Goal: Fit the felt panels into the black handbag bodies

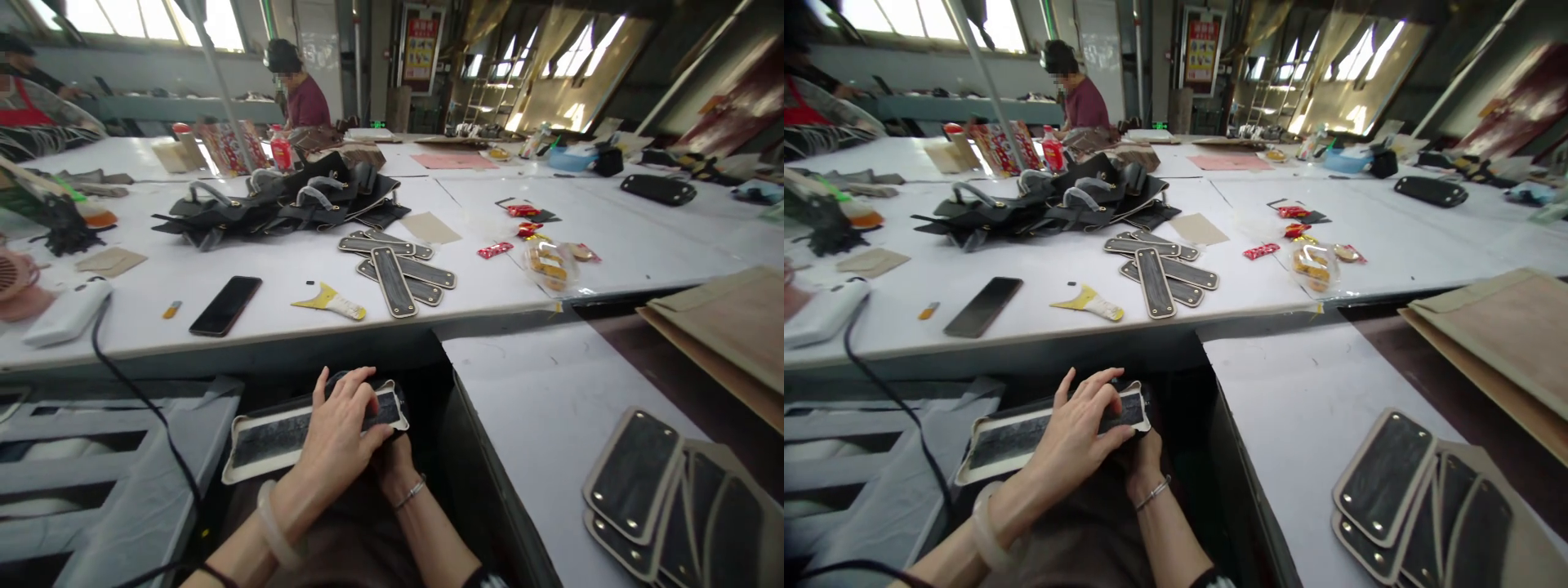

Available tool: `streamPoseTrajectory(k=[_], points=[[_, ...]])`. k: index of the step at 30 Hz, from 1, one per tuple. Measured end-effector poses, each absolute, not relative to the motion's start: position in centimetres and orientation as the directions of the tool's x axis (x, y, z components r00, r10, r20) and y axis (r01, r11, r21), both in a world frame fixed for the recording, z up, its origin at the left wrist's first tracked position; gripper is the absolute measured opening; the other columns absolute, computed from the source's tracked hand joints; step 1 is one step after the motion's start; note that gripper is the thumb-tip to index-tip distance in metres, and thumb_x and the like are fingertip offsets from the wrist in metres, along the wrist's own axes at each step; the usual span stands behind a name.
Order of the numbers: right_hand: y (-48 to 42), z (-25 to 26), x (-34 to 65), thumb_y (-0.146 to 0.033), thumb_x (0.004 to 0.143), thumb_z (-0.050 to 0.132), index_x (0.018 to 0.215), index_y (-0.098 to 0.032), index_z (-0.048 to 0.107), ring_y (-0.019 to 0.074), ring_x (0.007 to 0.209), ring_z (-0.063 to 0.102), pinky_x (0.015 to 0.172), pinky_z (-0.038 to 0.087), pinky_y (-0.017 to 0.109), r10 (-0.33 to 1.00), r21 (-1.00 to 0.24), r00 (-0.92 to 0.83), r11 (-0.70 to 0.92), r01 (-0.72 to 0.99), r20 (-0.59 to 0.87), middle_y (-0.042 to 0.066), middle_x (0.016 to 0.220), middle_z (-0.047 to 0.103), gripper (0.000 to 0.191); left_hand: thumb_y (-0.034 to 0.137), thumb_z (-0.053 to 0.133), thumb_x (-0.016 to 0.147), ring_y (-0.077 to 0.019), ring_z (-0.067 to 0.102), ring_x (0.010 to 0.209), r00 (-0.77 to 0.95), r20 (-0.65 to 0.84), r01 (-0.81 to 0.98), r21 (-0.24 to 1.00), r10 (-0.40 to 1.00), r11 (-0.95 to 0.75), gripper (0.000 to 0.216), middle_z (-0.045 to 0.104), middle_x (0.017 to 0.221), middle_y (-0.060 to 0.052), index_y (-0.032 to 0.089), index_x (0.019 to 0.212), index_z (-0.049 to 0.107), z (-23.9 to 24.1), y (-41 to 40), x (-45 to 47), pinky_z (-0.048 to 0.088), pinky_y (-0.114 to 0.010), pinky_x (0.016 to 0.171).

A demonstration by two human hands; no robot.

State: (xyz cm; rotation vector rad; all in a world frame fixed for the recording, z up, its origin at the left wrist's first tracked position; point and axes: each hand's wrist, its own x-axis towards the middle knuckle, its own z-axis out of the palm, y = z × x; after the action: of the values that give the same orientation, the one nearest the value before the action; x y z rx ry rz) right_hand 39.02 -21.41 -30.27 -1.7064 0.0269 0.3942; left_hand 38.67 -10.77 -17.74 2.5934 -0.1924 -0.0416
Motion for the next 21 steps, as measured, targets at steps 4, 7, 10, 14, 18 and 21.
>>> streamPoseTrajectory(k=[4, 7, 10, 14, 18, 21], points=[[-24.7, -30.6, 36.4, -0.057, 0.099, 0.029, 0.091, -0.012, 0.060, 0.0176, 0.067, 0.062, 0.061, 0.054, 0.033, -0.192, -0.950, 0.959, -0.191, -0.246, -0.210, 0.006, 0.076, 0.063, 0.055, 0.020, 0.072, 0.079, -0.0227, 0.054, 0.117, 0.991, 0.119, -0.115, 0.536, -0.060, -0.836, 0.012, 0.063, 0.120, -0.001, 0.023, 0.074, 0.061, -17.8, -10.1, 36.9, 0.015, -0.051, 0.111], [-26.7, -28.2, 34.2, -0.053, 0.095, 0.043, 0.095, -0.015, 0.065, 0.0214, 0.089, 0.062, 0.082, 0.052, 0.037, -0.254, -0.960, 0.967, -0.276, -0.052, 0.020, 0.008, 0.094, 0.066, 0.043, 0.021, 0.071, 0.081, -0.0219, 0.057, 0.105, 0.985, 0.169, -0.076, 0.555, 0.023, -0.829, 0.011, 0.064, 0.109, 0.000, 0.023, 0.075, 0.063, -17.9, -9.7, 35.7, 0.025, -0.047, 0.099], [-26.7, -25.7, 32.9, -0.026, 0.097, 0.047, 0.116, -0.018, 0.064, 0.0207, 0.112, 0.056, 0.096, 0.046, 0.035, 0.000, -0.785, 0.885, -0.462, 0.413, 0.465, 0.009, 0.117, 0.062, 0.026, 0.021, 0.068, 0.084, -0.0215, 0.056, 0.096, 0.983, 0.168, -0.039, 0.561, 0.068, -0.827, 0.011, 0.065, 0.099, 0.000, 0.022, 0.075, 0.062, -18.0, -9.6, 34.9, 0.028, -0.045, 0.091], [-24.9, -24.7, 32.8, -0.010, 0.097, 0.044, 0.130, -0.010, 0.055, 0.0251, 0.124, 0.048, 0.100, 0.043, 0.041, 0.314, -0.403, 0.679, -0.614, 0.679, 0.663, 0.015, 0.125, 0.058, 0.035, 0.020, 0.064, 0.086, -0.0214, 0.055, 0.091, 0.984, 0.159, -0.024, 0.558, 0.078, -0.829, 0.012, 0.064, 0.089, 0.001, 0.021, 0.075, 0.060, -18.0, -9.5, 34.5, 0.027, -0.045, 0.089], [-23.6, -25.1, 33.0, -0.014, 0.099, 0.043, 0.125, -0.004, 0.057, 0.0294, 0.123, 0.047, 0.100, 0.040, 0.046, 0.377, -0.261, 0.653, -0.699, 0.666, 0.657, 0.018, 0.123, 0.058, 0.031, 0.019, 0.061, 0.087, -0.0214, 0.054, 0.089, 0.985, 0.155, -0.021, 0.547, 0.076, -0.837, 0.011, 0.062, 0.086, 0.002, 0.021, 0.077, 0.059, -18.2, -9.2, 34.3, 0.027, -0.044, 0.088], [-23.3, -25.5, 32.9, -0.015, 0.099, 0.044, 0.126, -0.004, 0.057, 0.0300, 0.122, 0.047, 0.099, 0.042, 0.045, 0.375, -0.256, 0.644, -0.697, 0.670, 0.666, 0.018, 0.123, 0.057, 0.032, 0.018, 0.060, 0.087, -0.0215, 0.053, 0.088, 0.987, 0.142, -0.009, 0.541, 0.081, -0.841, 0.011, 0.061, 0.085, 0.002, 0.021, 0.077, 0.058, -18.3, -9.1, 34.1, 0.027, -0.044, 0.088]])
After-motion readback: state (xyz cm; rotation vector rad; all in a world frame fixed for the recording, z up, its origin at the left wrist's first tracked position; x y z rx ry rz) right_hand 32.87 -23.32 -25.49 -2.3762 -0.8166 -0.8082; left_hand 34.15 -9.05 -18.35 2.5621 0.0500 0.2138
